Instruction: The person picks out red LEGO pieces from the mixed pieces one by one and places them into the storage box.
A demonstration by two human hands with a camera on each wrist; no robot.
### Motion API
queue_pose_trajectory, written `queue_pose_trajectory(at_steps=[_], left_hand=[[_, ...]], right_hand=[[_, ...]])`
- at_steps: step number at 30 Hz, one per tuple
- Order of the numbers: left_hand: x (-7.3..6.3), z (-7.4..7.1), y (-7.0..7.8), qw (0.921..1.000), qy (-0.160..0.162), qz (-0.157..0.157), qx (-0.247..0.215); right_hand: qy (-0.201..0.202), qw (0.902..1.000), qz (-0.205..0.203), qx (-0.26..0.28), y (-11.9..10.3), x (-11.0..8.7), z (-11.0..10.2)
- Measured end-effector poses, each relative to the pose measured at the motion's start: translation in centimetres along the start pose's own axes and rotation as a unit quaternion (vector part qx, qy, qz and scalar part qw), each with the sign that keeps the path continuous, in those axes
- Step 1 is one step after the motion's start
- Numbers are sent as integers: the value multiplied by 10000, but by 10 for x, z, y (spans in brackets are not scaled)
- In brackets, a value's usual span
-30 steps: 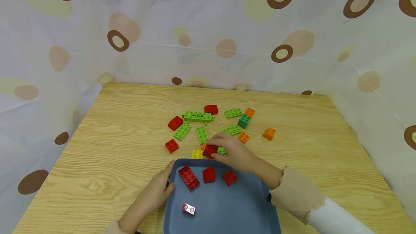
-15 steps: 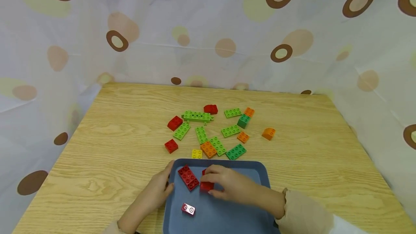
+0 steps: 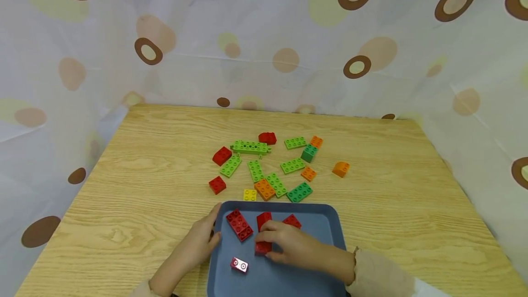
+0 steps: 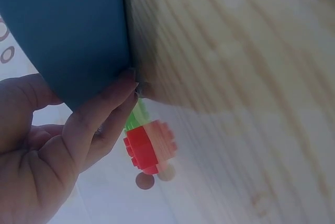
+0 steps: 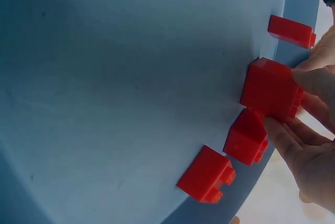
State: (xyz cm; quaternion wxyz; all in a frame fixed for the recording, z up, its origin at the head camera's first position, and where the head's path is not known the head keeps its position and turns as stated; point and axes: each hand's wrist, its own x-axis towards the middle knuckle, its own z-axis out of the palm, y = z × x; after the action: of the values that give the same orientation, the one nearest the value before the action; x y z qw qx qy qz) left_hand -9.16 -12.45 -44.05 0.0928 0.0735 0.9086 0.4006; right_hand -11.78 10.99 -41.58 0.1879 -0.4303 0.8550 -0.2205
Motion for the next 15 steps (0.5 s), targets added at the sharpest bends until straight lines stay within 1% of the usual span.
queue_pose_trajectory(at_steps=[3, 10, 13, 15], left_hand=[[0, 0, 0, 10000, 9, 21, 22], [-1, 0, 0, 10000, -14, 59, -58], [-1, -1, -1, 9999, -17, 109, -62], [-1, -2, -1, 9999, -9, 128, -60]], right_hand=[[-2, 10000, -32, -22, 2, 1, 2], [-158, 9998, 103, 62, 1, 2, 1], [-104, 9998, -40, -145, -2, 2, -3], [51, 9991, -234, -344, -4, 2, -10]])
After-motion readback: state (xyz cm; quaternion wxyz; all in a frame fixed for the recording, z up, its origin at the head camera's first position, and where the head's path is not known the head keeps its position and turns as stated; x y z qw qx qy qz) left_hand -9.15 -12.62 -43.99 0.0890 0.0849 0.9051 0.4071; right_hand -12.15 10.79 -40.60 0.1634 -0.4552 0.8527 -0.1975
